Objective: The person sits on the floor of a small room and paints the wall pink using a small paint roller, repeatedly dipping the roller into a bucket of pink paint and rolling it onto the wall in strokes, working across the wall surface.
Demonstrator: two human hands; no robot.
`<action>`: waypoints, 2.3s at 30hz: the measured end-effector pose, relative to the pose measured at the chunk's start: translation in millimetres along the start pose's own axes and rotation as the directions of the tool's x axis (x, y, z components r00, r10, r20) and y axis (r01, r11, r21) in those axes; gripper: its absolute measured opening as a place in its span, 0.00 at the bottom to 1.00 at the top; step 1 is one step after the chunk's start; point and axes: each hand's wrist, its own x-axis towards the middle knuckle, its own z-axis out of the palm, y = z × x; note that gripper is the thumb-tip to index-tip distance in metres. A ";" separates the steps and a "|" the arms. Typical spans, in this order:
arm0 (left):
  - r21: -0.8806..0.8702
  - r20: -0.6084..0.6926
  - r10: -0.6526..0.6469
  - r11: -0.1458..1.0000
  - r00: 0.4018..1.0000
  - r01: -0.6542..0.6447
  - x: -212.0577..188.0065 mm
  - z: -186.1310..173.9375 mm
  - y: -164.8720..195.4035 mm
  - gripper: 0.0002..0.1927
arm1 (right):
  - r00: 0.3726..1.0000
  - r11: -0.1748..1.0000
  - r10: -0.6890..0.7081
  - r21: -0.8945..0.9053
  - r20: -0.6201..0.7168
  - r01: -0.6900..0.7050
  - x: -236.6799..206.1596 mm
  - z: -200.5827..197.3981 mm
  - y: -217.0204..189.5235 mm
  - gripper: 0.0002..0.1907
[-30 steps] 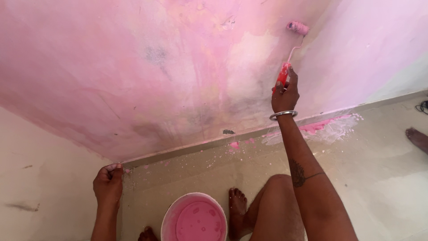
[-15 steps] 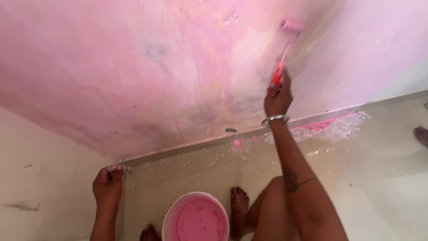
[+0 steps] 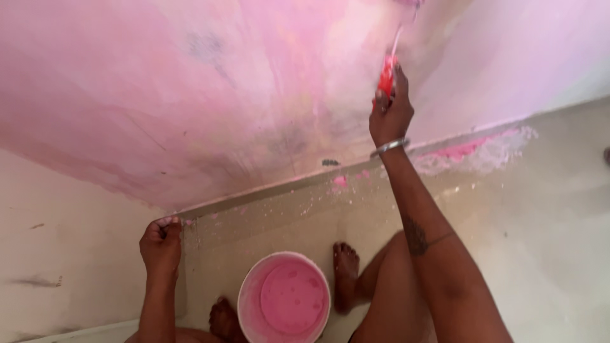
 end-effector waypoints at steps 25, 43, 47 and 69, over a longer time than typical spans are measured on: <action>-0.109 0.029 0.031 0.994 0.999 -0.027 -0.7 -3.3 5.4 0.07 | 0.986 0.984 0.014 -0.179 0.166 0.016 -82.9 17.6 -19.1 0.28; -0.072 -0.023 0.071 0.995 0.997 -0.072 -1.0 -14.2 8.7 0.08 | 0.979 0.984 0.110 -0.156 0.173 -0.083 -56.7 12.0 -53.9 0.28; 0.014 -0.046 0.079 0.997 0.996 -0.078 -6.6 -12.2 18.2 0.10 | 0.988 0.985 -0.130 -0.108 0.080 0.138 -12.3 17.4 -57.4 0.26; -0.024 -0.100 0.134 0.990 0.986 -0.137 -6.3 -28.4 37.2 0.09 | 0.941 0.957 -0.053 -0.251 0.333 0.143 -95.1 31.0 -62.2 0.29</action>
